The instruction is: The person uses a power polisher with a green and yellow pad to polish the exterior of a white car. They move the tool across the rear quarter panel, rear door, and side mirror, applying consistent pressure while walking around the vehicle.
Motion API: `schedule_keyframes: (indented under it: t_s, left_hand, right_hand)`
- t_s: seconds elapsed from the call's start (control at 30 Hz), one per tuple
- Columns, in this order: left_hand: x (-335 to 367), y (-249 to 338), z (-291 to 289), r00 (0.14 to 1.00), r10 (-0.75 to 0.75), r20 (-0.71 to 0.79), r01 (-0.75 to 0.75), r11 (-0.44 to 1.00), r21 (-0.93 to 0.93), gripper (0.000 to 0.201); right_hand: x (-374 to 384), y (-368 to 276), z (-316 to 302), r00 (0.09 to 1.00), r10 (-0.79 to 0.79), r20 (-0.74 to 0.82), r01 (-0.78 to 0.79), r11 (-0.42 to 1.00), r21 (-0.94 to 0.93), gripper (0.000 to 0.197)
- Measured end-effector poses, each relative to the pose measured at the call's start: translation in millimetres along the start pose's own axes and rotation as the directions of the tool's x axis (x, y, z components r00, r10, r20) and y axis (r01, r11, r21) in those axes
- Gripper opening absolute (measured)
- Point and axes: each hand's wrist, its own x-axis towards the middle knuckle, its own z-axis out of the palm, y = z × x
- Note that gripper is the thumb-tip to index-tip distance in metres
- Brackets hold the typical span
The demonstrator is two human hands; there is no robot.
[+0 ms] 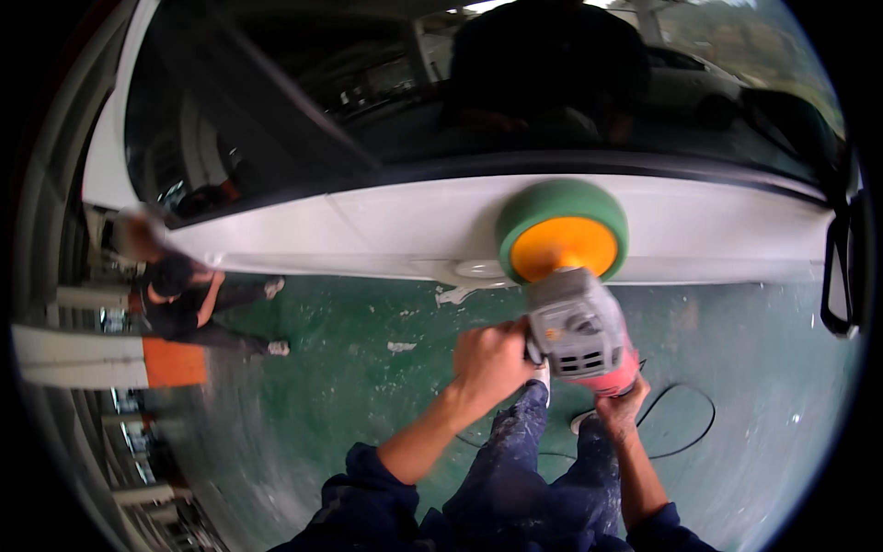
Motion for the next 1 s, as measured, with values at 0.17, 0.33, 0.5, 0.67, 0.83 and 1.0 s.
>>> schedule_keyframes:
  t_s: [0.17,0.33,0.5,0.67,0.83,1.0]
  left_hand:
    - [-41,-116,-8,0.941,-0.099,-0.323,0.091,0.995,-0.041,0.021]
    - [-56,-178,-19,0.878,-0.093,-0.470,0.056,0.994,-0.093,0.022]
    - [-59,-144,-13,0.908,-0.144,-0.394,0.126,0.989,-0.073,0.020]
    - [-23,-40,2,0.988,-0.081,-0.133,0.077,0.996,-0.040,0.018]
    - [9,47,43,0.990,0.064,0.122,-0.054,0.995,-0.082,0.019]
    - [24,89,73,0.966,0.140,0.219,-0.134,0.990,-0.042,0.020]
  right_hand:
    - [26,-37,79,0.923,-0.364,0.128,0.384,0.896,-0.222,0.042]
    - [28,-70,123,0.899,-0.411,0.152,0.435,0.879,-0.197,0.035]
    - [15,-78,88,0.923,-0.359,0.140,0.382,0.898,-0.220,0.033]
    - [7,-32,10,0.983,-0.184,0.002,0.183,0.977,-0.109,0.035]
    - [9,33,-63,0.984,-0.170,-0.052,0.164,0.982,-0.090,0.025]
    - [9,48,-89,0.986,-0.071,-0.152,0.075,0.997,0.017,0.022]
